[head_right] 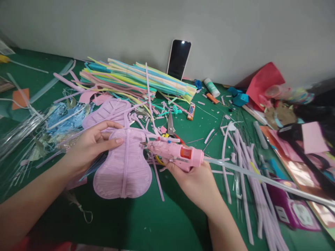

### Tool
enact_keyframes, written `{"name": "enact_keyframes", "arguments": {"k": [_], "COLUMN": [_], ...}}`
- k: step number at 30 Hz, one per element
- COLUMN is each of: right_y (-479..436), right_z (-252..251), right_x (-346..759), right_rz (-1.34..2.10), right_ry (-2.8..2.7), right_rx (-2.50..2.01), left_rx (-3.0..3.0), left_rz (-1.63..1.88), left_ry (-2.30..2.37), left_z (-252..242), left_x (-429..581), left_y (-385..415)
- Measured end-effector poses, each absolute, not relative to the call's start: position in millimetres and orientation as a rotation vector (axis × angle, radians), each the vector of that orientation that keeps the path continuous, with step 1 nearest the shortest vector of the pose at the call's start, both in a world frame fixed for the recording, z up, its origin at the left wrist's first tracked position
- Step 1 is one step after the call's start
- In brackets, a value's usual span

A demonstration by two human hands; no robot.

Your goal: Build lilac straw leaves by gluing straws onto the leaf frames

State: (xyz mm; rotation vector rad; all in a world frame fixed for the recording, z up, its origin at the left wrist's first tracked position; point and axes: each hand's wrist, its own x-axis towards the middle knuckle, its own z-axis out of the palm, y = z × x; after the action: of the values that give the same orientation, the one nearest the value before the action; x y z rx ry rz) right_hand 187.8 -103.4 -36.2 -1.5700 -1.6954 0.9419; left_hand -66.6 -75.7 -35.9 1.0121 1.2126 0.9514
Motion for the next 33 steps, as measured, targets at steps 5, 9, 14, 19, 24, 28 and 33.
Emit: {"name": "enact_keyframes", "arguments": {"k": [5,9,14,19,24,28,33], "right_y": [-109,-104,-103,-104,-105,-104,-104], "right_z": [-41,-47,-49,-49,-49,-51,-50], "right_x": [189,192,188,184,183,183,184], "right_rz": [0.823,0.768,0.745,0.702,0.709,0.721,0.701], "right_ry": [-1.74,-1.735,-1.688,-1.672,-1.676,-1.652,-1.671], "right_rx": [-1.625,-1.648,-1.669,-1.705,-1.729,-1.718,-1.692], "left_rx": [1.032,1.021,1.027,1.028,1.026,1.025,1.029], "left_rz": [0.957,0.947,0.951,0.944,0.947,0.945,0.95], "left_ry": [1.254,1.277,1.296,1.273,1.27,1.276,1.288], "left_z": [-35,-33,-33,-34,-33,-31,-30], "left_x": [-66,-65,-65,-66,-66,-64,-64], "left_y": [-76,-76,-76,-75,-75,-77,-77]}}
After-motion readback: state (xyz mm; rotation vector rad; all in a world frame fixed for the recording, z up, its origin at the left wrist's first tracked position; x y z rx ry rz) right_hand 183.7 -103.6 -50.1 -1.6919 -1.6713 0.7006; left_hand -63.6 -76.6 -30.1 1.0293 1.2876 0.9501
